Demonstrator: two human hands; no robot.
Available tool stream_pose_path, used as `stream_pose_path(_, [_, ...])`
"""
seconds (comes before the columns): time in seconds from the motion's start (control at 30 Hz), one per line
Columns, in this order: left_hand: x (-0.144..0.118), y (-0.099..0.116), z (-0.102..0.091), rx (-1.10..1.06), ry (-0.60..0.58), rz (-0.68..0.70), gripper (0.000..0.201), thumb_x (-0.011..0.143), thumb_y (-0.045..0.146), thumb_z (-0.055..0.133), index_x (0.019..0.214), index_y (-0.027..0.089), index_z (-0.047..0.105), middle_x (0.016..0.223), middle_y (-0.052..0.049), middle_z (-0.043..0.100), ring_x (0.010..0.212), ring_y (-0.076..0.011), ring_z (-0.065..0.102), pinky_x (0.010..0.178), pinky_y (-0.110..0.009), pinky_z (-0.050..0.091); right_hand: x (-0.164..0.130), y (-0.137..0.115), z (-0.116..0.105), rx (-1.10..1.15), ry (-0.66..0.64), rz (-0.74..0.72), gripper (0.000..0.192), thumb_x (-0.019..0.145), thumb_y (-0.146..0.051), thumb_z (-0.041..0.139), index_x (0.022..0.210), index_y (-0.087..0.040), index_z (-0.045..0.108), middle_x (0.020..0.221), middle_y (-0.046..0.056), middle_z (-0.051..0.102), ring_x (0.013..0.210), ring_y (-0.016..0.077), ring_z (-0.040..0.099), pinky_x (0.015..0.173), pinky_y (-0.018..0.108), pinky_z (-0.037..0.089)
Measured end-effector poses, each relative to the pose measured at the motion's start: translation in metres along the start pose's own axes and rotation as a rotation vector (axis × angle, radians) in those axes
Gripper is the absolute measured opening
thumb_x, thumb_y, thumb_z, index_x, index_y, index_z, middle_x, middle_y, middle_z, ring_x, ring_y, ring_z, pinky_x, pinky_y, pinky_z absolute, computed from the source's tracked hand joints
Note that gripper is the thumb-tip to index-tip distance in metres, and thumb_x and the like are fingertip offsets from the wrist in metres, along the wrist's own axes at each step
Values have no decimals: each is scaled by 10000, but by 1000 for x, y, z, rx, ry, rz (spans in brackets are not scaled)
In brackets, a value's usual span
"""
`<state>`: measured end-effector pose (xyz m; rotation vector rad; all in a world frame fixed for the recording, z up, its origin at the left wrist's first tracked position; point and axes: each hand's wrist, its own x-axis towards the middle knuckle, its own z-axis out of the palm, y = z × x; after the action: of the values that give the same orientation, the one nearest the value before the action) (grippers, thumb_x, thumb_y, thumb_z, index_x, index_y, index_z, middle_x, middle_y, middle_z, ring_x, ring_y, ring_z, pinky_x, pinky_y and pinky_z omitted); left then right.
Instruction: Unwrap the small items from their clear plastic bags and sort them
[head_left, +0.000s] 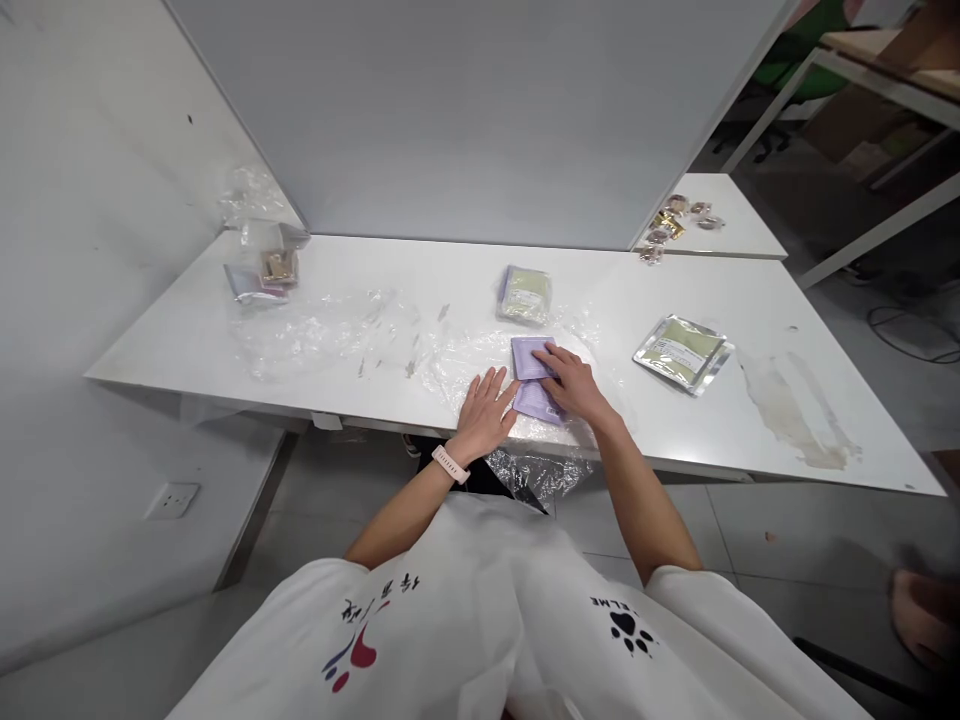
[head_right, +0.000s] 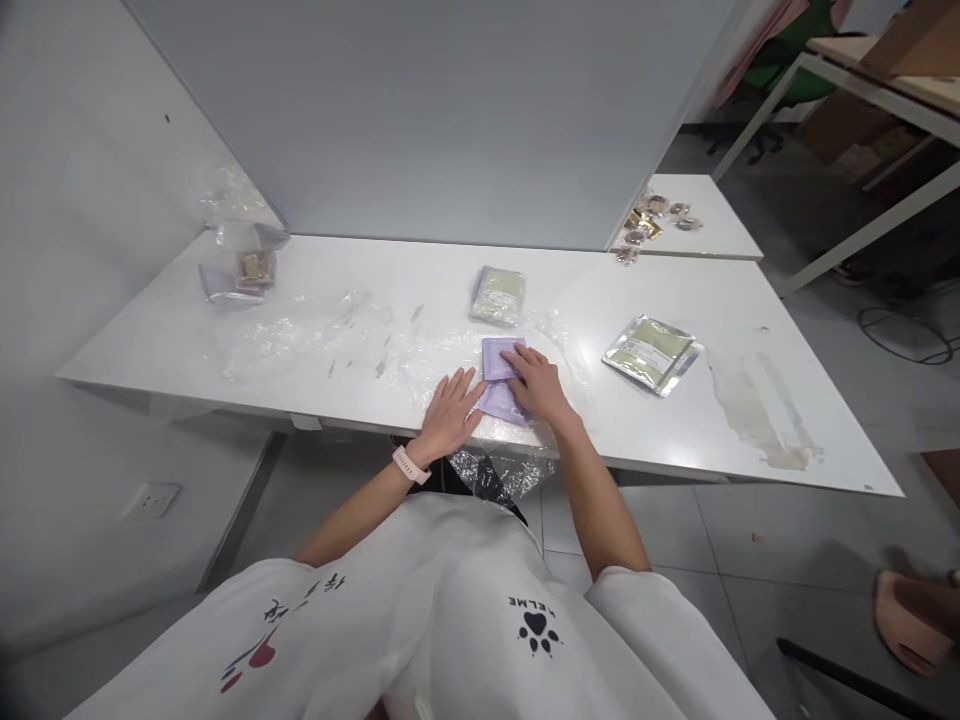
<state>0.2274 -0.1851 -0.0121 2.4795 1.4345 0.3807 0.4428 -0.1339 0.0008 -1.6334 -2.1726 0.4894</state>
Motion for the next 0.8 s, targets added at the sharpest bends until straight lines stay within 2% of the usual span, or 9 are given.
stream_pose_path(0.1, [0,1,-1,-7,-7,-11,535,1035,375,346,1545,213,364,1662,-98,246,1560,-267,140,1275,-519,134,-13,-4,-4,-87,170,12,473,979,-210,391,1419,-249,559,1490,99,535,1312,326,494,990,538,479])
stream_pose_path(0.2, [0,2,-2,-6,-17,-9,552,1047,395,317,1572,227,312,1668,-90,229,1562,-260,129,1274,-520,139,-40,-13,-10,-197,284,26,475,990,-167,365,1426,-233,542,1465,110,557,1342,337,460,996,545,475])
stream_pose_path(0.3, [0,3,-3,5,-8,-8,554,1050,399,313,1580,240,295,1671,-82,221,1562,-259,128,1274,-516,138,-68,-17,-8,-251,165,-63,454,1004,-266,428,1450,-218,495,1504,145,506,1403,372,406,1009,582,466])
stream_pose_path(0.4, [0,2,-2,8,7,-3,552,1047,414,330,1576,257,311,1667,-73,237,1560,-267,141,1273,-524,137,-83,-18,2,-229,40,-123,594,985,-429,492,1516,-184,387,1563,197,406,1413,396,401,1009,576,480])
stream_pose_path(0.5, [-1,1,-1,7,27,10,558,1050,452,319,1580,280,304,1665,-65,247,1559,-267,148,1269,-527,149,-81,-22,10,-229,52,-85,611,974,-408,496,1524,-177,364,1549,211,411,1378,396,449,1018,572,484])
stream_pose_path(0.63, [0,1,-1,6,32,3,578,1047,518,291,1576,287,318,1663,-70,251,1559,-267,147,1263,-528,165,-68,-32,14,-218,81,-15,546,940,-186,459,1485,-149,435,1512,230,453,1363,403,475,1003,564,511])
stream_pose_path(0.7, [0,1,-2,-3,29,0,603,1041,550,279,1579,279,311,1663,-76,251,1560,-267,145,1264,-530,160,-64,-33,12,-163,104,18,555,922,-99,393,1469,-160,467,1501,213,478,1354,393,495,972,554,541])
stream_pose_path(0.8, [0,1,-2,-33,28,-3,699,1030,593,262,1618,225,170,1666,-98,232,1561,-260,135,1270,-528,143,-63,-21,-5,-82,130,51,550,954,-128,332,1488,-186,452,1408,173,587,1204,338,626,832,502,616])
